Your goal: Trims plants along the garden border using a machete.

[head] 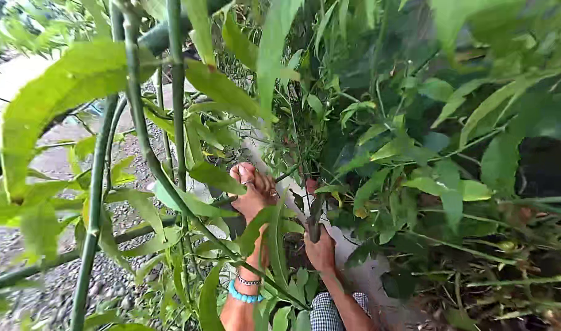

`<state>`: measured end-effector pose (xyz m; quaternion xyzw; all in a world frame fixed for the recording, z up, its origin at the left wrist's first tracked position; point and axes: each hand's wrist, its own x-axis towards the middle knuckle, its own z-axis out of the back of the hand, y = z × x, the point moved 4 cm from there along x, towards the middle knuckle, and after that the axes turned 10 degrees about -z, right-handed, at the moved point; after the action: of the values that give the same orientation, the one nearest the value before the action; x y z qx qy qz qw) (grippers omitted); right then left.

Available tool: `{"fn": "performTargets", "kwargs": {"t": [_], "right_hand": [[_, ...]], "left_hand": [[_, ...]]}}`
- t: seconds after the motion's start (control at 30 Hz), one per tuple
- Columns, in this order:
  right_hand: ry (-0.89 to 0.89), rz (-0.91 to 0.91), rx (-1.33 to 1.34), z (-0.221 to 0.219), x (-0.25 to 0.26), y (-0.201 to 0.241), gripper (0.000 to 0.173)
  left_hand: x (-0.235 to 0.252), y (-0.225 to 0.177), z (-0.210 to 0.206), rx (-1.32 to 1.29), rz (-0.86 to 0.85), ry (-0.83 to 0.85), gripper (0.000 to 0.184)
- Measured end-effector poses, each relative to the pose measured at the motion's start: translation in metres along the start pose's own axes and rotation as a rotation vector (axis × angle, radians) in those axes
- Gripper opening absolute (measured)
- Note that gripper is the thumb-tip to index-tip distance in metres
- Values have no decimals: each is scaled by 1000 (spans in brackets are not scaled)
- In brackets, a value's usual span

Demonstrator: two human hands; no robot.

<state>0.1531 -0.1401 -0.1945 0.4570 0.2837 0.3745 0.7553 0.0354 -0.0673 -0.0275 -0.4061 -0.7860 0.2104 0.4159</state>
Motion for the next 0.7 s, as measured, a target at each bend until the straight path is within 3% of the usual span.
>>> {"fn": "performTargets", "kwargs": {"t": [0.1,0.2,0.3,0.37,0.43,0.5,0.57,0.7], "right_hand": [[22,-58,12,0,-32,-29,42],[-69,43,46,-4,-10,-17,40],[-14,84,30,-12,34,37,40],[72,90,8,-19,66,75,49],[74,101,-19,-21,78,88,53],[49,144,26,-20,77,74,53],[65,77,34,-17,61,44,47],[33,-72,86,-10,-27,-50,42]], "left_hand": [[-4,0,1,-2,-51,21,31],[-14,-1,-6,19,-93,30,28],[-24,-8,-11,63,-138,96,27],[-27,-5,-6,70,-117,97,29],[-20,-5,-6,72,-117,56,32],[-16,-4,-5,92,-120,65,29],[-10,5,3,107,-87,10,29],[-4,-17,19,63,-14,64,31]]}}
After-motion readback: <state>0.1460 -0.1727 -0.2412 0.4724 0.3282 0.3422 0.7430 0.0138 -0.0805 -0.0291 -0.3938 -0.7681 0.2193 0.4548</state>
